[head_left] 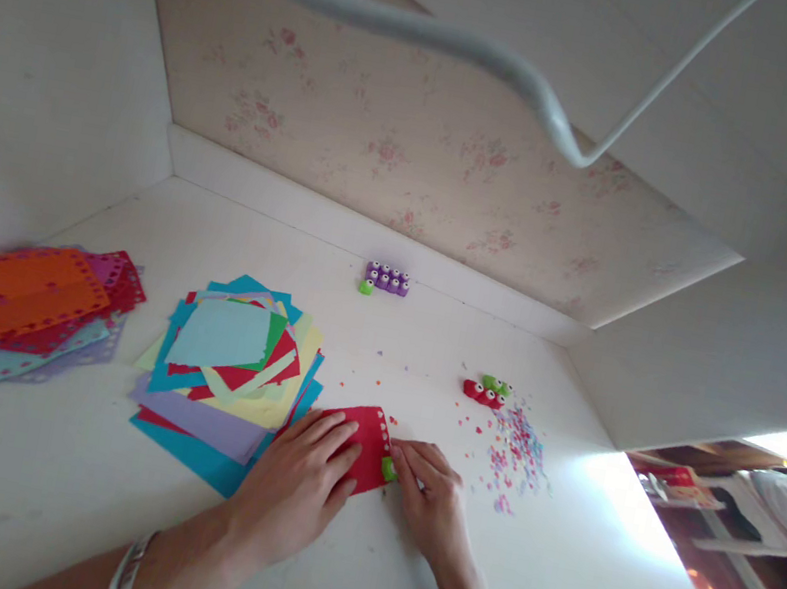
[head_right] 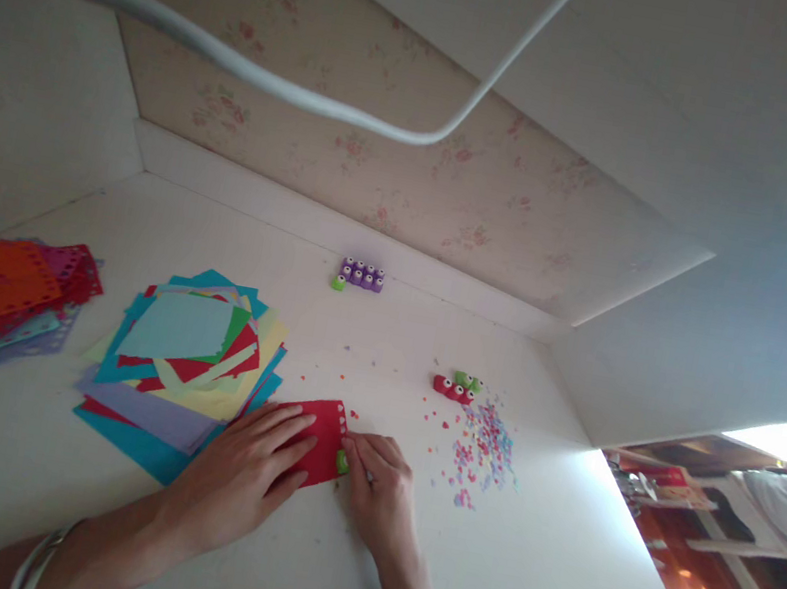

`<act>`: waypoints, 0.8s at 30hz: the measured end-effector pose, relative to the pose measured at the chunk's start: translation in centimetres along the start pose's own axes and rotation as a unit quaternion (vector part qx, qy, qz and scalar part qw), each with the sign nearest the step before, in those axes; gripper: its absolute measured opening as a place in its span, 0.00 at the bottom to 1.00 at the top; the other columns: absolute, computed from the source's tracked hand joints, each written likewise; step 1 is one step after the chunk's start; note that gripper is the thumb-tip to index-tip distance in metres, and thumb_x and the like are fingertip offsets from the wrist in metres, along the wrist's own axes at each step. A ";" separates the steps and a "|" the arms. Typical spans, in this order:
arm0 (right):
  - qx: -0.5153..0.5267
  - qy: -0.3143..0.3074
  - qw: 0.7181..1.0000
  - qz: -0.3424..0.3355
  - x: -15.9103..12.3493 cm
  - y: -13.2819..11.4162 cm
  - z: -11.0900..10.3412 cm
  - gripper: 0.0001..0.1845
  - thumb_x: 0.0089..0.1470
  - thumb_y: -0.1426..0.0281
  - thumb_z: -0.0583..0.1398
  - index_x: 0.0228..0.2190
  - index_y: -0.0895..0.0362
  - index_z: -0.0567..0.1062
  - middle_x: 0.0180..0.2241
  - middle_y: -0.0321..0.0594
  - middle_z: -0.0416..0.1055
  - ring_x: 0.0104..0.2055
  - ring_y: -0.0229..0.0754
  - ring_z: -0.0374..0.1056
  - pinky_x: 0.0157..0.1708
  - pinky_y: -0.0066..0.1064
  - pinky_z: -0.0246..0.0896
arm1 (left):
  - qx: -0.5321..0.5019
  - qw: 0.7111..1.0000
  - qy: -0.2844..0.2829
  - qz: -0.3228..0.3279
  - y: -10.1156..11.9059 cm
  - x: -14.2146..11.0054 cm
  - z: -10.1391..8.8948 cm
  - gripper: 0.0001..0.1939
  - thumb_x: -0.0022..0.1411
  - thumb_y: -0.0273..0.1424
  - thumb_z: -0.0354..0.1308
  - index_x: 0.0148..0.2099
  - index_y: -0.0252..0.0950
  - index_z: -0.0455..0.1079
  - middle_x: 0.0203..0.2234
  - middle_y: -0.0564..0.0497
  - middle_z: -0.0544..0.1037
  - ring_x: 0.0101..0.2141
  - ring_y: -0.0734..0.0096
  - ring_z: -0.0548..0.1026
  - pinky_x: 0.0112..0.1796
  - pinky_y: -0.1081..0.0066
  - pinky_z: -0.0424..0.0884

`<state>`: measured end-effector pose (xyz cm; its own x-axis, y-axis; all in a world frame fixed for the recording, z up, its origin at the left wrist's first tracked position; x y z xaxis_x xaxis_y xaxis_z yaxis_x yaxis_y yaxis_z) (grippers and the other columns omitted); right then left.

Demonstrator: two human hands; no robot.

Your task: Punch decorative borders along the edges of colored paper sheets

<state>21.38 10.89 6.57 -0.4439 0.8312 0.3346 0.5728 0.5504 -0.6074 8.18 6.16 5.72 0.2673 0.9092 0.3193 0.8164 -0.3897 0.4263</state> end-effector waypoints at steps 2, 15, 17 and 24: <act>-0.006 0.002 1.000 -0.011 -0.2 -0.1 0.3 0.12 0.62 0.71 0.55 0.39 0.53 0.79 0.37 0.42 0.78 0.39 0.44 0.71 0.41 0.36 0.69 | -0.004 1.000 0.004 -0.002 -0.1 -0.1 0.0 0.16 0.64 0.32 0.54 0.53 0.38 0.72 0.54 0.46 0.74 0.56 0.56 0.67 0.58 0.52 0.61; -0.007 0.009 1.000 -0.002 -0.4 -0.3 0.2 0.12 0.63 0.71 0.54 0.41 0.52 0.78 0.40 0.41 0.77 0.42 0.44 0.71 0.44 0.36 0.68 | -0.002 1.000 -0.004 0.000 0.1 0.1 0.0 0.16 0.63 0.32 0.55 0.52 0.39 0.73 0.54 0.47 0.73 0.56 0.57 0.67 0.59 0.52 0.61; 0.001 0.005 1.000 0.006 -0.3 -0.1 -0.1 0.12 0.63 0.70 0.54 0.41 0.52 0.78 0.40 0.41 0.77 0.42 0.43 0.71 0.44 0.35 0.68 | 0.003 1.000 -0.005 0.002 0.2 0.1 0.1 0.16 0.64 0.31 0.54 0.53 0.39 0.73 0.54 0.47 0.73 0.56 0.56 0.67 0.58 0.52 0.61; -0.037 -0.006 0.997 0.061 -0.8 2.3 -2.7 0.13 0.63 0.66 0.54 0.39 0.53 0.79 0.39 0.41 0.77 0.40 0.42 0.74 0.42 0.32 0.69 | 0.030 0.999 -0.011 0.027 0.4 0.2 0.2 0.17 0.64 0.31 0.54 0.54 0.39 0.71 0.54 0.47 0.73 0.56 0.56 0.68 0.57 0.51 0.63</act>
<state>24.90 11.71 6.88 -0.3763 0.8916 0.2517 0.6720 0.4497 -0.5883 8.71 6.21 5.76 0.3215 0.8906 0.3215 0.8297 -0.4286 0.3576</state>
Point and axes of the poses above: each hand's wrist, its own x-axis towards the middle knuckle, its own z-axis out of the palm, y = z × x, the point moved 10 cm from there along x, towards the middle knuckle
